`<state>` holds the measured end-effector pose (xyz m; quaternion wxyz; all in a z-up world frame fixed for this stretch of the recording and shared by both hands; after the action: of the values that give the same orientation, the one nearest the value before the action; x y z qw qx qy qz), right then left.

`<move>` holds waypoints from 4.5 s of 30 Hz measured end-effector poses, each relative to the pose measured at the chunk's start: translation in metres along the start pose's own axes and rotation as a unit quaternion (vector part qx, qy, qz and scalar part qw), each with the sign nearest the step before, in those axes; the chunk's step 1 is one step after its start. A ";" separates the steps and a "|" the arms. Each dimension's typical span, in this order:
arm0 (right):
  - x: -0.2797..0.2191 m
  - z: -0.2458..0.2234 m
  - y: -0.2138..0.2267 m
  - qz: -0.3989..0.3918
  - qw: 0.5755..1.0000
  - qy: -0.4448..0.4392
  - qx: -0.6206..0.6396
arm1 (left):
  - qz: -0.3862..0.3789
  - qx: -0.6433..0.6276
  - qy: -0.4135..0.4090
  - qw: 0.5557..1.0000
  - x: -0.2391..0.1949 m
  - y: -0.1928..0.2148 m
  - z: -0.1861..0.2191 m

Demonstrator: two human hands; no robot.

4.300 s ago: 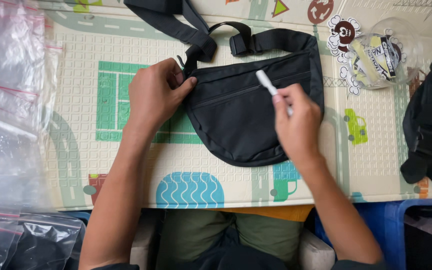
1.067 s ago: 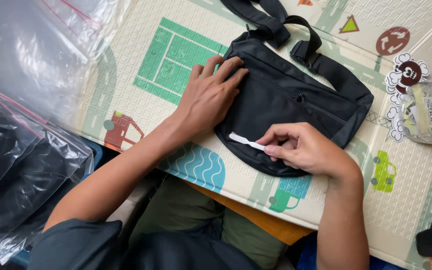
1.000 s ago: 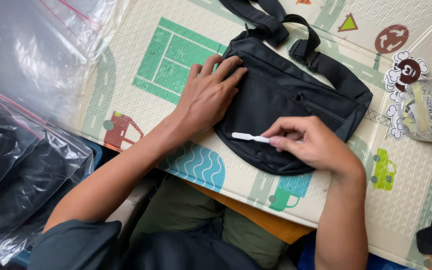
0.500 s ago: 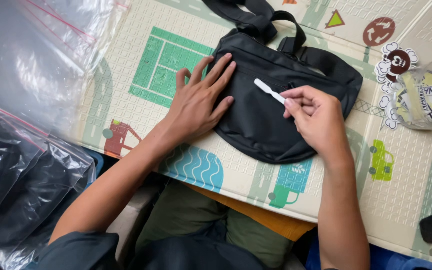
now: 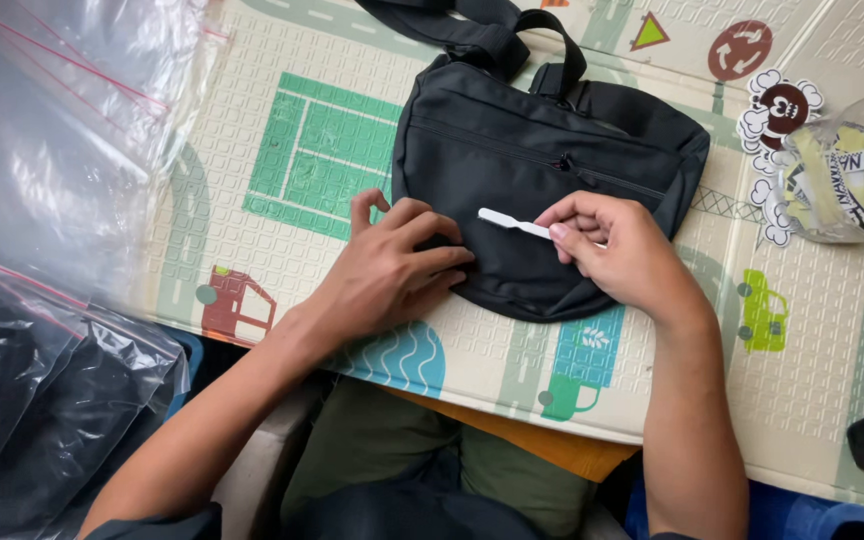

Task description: The person cleans a black sling bag using a white brush, then attaches a cartoon bear keychain to the zipper. They adjust the bag's strap and place the bag into a clear plastic zip-lock bag, sealing it.

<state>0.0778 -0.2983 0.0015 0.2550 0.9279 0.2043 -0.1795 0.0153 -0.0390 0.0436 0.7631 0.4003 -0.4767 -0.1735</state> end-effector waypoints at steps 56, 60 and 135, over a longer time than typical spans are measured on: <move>-0.104 -0.014 -0.004 0.095 0.983 -0.127 -0.092 | -0.144 -0.084 0.017 0.986 0.029 -0.019 -0.025; -0.107 -0.020 -0.012 0.079 0.974 -0.141 -0.161 | -0.126 -0.069 0.004 0.990 0.021 -0.025 -0.021; -0.092 0.009 0.074 0.521 0.793 -0.020 -0.316 | -0.127 0.024 0.027 0.991 0.017 -0.031 -0.019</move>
<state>0.0325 -0.3877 0.0645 0.5931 0.7577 -0.2696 0.0362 0.0439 -0.0601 0.0251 0.7372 0.4807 -0.4055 -0.2470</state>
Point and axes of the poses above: each hand's wrist, its own x-axis towards the middle knuckle, its own y-axis out of the back of the hand, z = x × y, the point moved 7 cm from there along x, towards the middle knuckle, and after that the axes turned 13 degrees about -y, right-handed, at the moved point
